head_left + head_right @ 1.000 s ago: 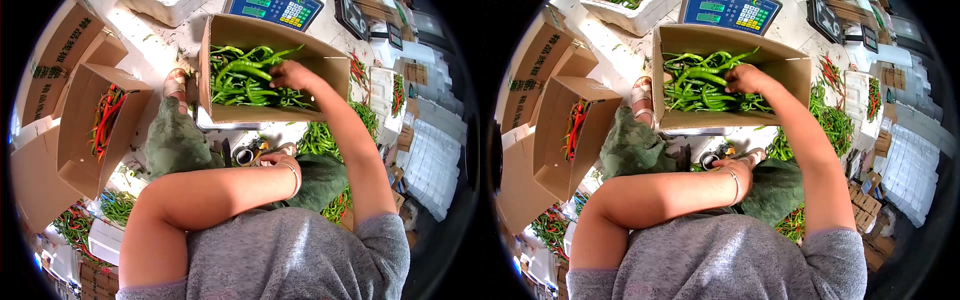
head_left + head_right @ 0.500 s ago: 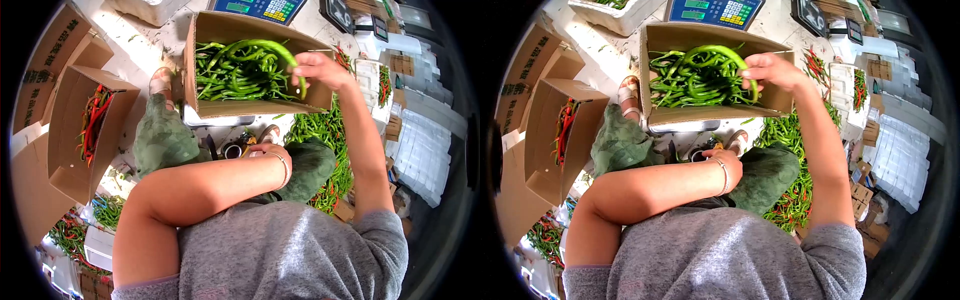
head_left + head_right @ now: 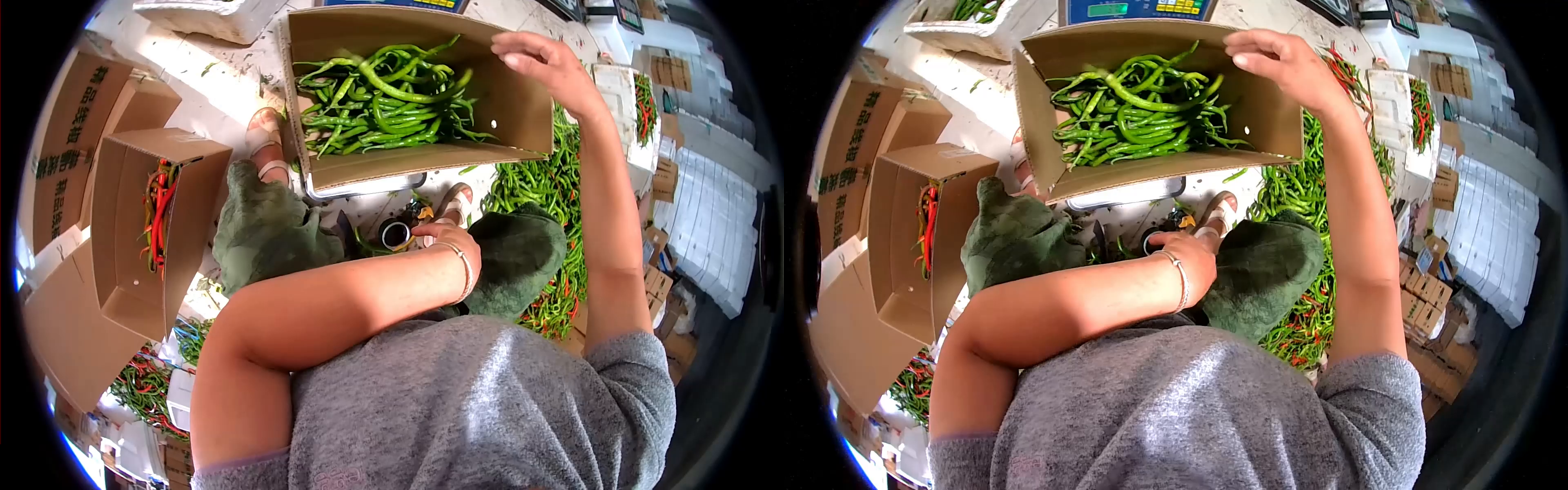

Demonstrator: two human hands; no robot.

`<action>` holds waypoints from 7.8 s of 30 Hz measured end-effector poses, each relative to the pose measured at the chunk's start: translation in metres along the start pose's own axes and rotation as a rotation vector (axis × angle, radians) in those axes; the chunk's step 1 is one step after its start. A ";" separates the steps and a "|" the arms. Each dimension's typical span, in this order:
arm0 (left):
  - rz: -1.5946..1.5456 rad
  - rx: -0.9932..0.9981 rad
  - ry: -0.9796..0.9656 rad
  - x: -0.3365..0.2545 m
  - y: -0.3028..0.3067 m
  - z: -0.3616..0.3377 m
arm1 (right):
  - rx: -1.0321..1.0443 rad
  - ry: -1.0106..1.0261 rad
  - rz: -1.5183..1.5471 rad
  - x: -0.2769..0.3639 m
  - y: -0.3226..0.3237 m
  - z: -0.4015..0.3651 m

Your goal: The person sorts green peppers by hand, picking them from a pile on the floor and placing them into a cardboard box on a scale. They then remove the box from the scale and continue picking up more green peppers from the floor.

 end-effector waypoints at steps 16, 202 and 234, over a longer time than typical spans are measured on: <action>-0.062 0.151 0.012 -0.002 0.007 0.010 | 0.749 -0.131 -1.011 -0.070 -0.107 -0.016; -0.824 -1.878 0.150 0.387 0.272 -0.401 | -1.100 -0.264 0.289 -0.101 0.002 -0.173; 0.057 -0.436 0.224 0.179 0.029 0.026 | -0.894 -0.448 0.100 -0.113 0.004 -0.177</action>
Point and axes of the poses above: each hand's wrist, its own z-axis towards the middle knuckle, its own y-axis out of the back of the hand, x = y × z, the point moved 1 cm from there along z, towards the middle knuckle, and after that the axes turned 4 degrees about -z, right-handed, at the moved point
